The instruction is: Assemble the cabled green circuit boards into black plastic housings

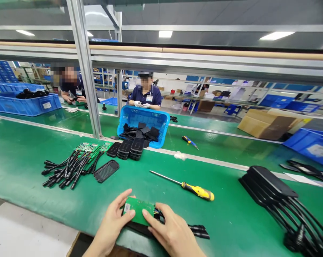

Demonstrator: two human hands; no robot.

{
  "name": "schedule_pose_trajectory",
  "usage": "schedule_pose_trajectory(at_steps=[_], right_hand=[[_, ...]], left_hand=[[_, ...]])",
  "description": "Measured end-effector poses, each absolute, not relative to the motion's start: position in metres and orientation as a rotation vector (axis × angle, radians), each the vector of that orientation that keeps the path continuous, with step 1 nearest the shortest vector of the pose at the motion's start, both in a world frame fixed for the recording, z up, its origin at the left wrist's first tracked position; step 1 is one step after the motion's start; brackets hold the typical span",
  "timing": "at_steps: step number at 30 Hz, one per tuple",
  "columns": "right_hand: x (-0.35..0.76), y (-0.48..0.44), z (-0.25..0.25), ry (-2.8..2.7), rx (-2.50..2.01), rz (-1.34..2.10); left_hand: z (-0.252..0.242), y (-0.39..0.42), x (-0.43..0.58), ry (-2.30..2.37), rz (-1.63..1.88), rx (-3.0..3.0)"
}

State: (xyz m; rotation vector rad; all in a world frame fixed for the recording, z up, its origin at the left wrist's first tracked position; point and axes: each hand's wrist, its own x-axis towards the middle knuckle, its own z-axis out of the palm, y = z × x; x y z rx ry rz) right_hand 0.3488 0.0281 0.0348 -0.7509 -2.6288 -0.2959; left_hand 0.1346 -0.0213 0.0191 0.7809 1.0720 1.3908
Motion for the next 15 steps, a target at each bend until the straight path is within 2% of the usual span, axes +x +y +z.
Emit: schedule_pose_trajectory(at_steps=[4, 15], right_hand=[[0.347, 0.027, 0.036, -2.567, -0.803, -0.201], [0.354, 0.031, 0.049, -2.264, -0.885, 0.535]], left_hand=[[0.031, -0.019, 0.138, 0.917, 1.349, 0.572], [0.052, -0.024, 0.152, 0.754, 1.412, 0.487]])
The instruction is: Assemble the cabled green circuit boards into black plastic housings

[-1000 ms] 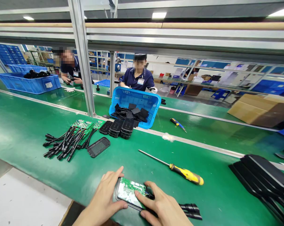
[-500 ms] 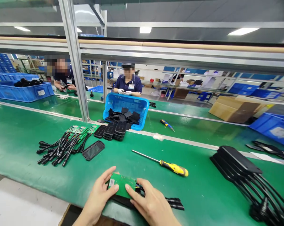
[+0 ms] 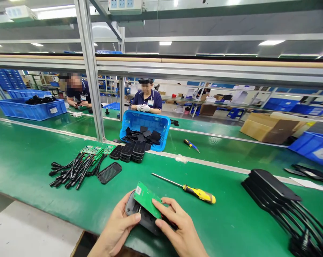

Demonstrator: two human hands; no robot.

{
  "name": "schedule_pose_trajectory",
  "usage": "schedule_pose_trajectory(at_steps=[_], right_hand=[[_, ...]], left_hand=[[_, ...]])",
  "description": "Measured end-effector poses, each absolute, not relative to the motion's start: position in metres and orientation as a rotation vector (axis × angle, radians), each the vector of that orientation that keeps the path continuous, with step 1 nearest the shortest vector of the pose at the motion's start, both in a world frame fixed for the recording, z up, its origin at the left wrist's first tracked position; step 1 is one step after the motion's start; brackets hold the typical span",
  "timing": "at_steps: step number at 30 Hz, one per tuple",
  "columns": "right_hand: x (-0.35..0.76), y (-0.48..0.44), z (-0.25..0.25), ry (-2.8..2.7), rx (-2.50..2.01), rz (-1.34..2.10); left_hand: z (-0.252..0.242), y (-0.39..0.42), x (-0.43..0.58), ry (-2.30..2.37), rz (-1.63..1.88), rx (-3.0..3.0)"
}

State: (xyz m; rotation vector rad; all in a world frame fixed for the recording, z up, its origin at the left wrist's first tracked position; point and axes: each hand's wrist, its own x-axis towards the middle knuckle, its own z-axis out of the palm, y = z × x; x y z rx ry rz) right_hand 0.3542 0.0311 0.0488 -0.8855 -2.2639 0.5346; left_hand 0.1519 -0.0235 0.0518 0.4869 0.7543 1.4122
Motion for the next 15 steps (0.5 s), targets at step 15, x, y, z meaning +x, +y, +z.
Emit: schedule_pose_trajectory(at_steps=[15], right_hand=[[0.352, 0.015, 0.041, -2.409, -0.840, 0.103]], left_hand=[[0.048, -0.028, 0.155, 0.671, 1.466, 0.511]])
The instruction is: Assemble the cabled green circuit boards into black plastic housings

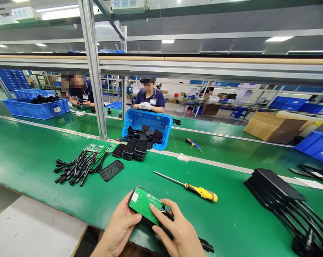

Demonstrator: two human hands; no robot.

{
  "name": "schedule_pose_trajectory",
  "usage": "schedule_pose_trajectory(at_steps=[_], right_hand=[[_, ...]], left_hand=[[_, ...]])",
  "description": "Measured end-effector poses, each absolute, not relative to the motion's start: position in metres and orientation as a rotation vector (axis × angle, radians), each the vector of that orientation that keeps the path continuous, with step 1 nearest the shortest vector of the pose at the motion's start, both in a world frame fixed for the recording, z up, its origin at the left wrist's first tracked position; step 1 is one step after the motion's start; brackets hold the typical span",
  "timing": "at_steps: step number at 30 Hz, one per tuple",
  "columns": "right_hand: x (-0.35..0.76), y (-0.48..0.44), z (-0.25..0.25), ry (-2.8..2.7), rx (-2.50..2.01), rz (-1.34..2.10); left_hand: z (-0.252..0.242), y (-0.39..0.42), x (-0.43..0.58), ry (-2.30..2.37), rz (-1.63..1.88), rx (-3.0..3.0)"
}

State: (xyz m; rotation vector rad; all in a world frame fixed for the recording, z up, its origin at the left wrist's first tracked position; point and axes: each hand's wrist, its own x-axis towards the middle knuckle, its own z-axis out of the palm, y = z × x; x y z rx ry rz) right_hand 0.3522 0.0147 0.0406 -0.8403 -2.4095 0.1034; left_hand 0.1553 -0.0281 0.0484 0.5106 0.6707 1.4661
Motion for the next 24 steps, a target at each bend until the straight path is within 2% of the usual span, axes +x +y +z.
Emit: schedule_pose_trajectory(at_steps=[8, 12, 14, 19, 24], right_hand=[[0.351, 0.009, 0.033, -2.410, -0.815, -0.149], [0.349, 0.002, 0.027, -2.408, -0.865, -0.091], [0.352, 0.000, 0.032, -2.444, -0.894, 0.096], [0.360, 0.015, 0.072, -2.356, -0.999, 0.866], [0.345, 0.035, 0.094, -2.331, -1.035, 1.208]], left_hand=[[0.056, -0.037, 0.164, 0.745, 1.513, 0.486], [0.051, -0.036, 0.168, 0.860, 1.573, 0.474], [0.046, -0.035, 0.168, 0.914, 1.602, 0.517], [0.037, -0.033, 0.159, 0.999, 1.632, 0.641], [0.034, -0.027, 0.148, 0.953, 1.475, 0.737]])
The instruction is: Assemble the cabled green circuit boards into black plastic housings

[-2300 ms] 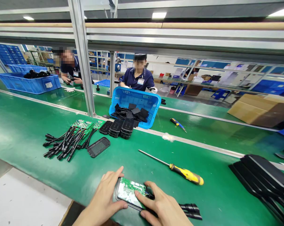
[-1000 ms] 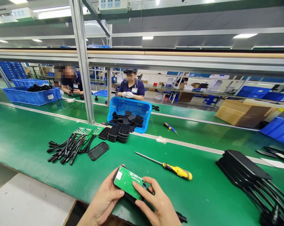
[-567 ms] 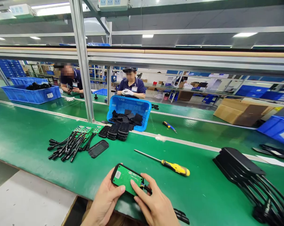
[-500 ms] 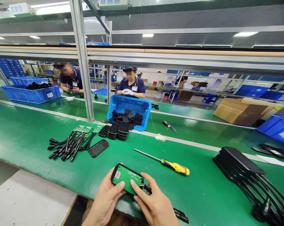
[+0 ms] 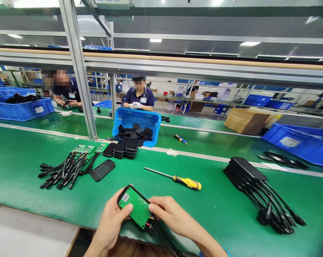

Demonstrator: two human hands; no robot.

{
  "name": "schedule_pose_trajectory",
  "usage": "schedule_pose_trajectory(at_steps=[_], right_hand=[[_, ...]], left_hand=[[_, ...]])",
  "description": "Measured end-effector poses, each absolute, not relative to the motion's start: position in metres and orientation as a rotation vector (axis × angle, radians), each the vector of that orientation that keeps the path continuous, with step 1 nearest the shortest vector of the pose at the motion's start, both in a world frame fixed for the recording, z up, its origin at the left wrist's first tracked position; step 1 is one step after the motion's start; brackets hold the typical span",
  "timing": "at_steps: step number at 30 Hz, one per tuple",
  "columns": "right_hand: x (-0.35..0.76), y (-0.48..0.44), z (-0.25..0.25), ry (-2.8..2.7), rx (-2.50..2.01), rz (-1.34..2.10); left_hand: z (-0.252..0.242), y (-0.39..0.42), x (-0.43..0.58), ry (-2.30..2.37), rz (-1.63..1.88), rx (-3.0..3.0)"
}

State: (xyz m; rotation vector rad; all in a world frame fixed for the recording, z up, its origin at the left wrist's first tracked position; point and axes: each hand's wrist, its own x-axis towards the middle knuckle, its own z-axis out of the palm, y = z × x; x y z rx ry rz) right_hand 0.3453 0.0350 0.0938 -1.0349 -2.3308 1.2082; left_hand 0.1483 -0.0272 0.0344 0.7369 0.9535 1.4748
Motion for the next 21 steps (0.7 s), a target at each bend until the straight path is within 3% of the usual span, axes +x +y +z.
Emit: schedule_pose_trajectory(at_steps=[5, 9, 13, 17, 21], right_hand=[[0.334, 0.051, 0.083, -2.474, -1.022, 1.048], [0.339, 0.077, 0.071, -2.562, -0.996, 1.060], [0.337, 0.094, 0.062, -2.630, -0.995, 1.013], [0.340, 0.103, 0.069, -2.672, -1.031, 0.773], [0.373, 0.123, 0.079, -2.641, -1.294, 0.385]], left_hand=[[0.020, -0.018, 0.140, 1.201, 1.432, 1.152], [0.012, -0.022, 0.145, 1.715, 1.474, 2.082], [0.001, -0.029, 0.158, 1.507, 1.145, 2.948], [-0.018, -0.025, 0.163, 1.676, 0.828, 3.151], [-0.027, -0.020, 0.161, 1.703, 0.759, 3.214]])
